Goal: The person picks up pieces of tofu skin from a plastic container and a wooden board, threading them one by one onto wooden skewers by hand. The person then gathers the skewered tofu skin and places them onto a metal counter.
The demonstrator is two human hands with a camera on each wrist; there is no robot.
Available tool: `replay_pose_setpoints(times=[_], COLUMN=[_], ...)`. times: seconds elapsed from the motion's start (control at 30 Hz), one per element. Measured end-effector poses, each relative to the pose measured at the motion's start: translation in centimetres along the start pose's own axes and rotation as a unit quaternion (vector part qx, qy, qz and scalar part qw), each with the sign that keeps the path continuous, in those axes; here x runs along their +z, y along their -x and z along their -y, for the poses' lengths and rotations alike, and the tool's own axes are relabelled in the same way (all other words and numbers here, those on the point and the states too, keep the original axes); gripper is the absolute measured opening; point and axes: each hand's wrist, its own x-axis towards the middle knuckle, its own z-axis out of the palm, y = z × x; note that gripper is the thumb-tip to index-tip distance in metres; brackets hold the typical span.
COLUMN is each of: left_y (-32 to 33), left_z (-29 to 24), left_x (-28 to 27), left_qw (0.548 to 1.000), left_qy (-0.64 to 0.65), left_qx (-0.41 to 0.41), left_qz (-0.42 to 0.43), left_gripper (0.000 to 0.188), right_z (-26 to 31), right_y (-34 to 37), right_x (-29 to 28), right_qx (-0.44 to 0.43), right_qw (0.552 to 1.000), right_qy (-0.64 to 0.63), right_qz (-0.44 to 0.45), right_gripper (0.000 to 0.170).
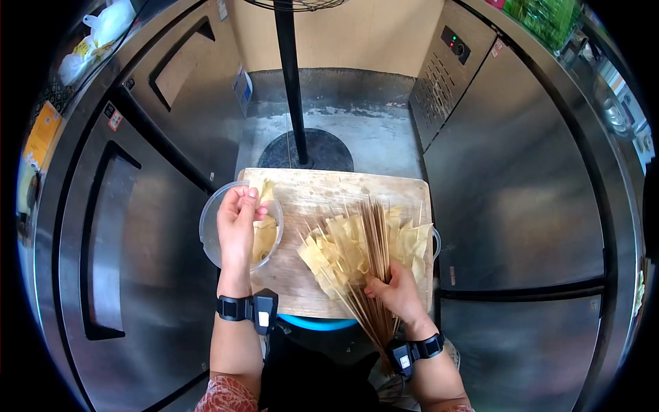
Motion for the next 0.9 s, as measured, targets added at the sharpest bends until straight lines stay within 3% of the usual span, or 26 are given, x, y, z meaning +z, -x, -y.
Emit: replay_pose_setpoints(times=[0.07,0.2,0.37,0.57,0.7,0.9], left_y=[0.8,2.3,3.8,3.9,3.8,4.2], left_z=[-0.7,-0.8,-0.2,0.8,2.0,1.2], left_x=[1.4,4.3,7.1,8.0,8.3,8.7], left_qw=[0.99,0.967,0.949,0.954,0.977,0.979], left_qy=[0.133,0.203,0.197,0.181,0.116,0.133], left_qx=[0.001,-0.096,-0.145,-0.168,-0.061,-0.074], left_qz=[0.036,0.12,0.198,0.172,0.168,0.135], left_gripper=[0.017,0.015,0.023,0.017,0.006,0.02], right_z=[0.3,0.8,0.3,1.7,1.8,1.9], right_y=[0.1,0.3,0.3,0.6,0.8,0.8], right_x=[0.0,0.1,0.1,0.2,0.2,0.4], right_qx=[-0.009,-0.042,-0.059,-0.07,-0.053,-0.05], right_qw=[1.0,0.999,0.998,0.996,0.998,0.997], right_qy=[0.0,0.003,-0.007,0.023,-0.022,-0.044], right_qz=[0.008,0.013,0.004,-0.043,-0.036,-0.033], right_gripper=[0.026,0.026,0.026,0.035,0.036,0.037])
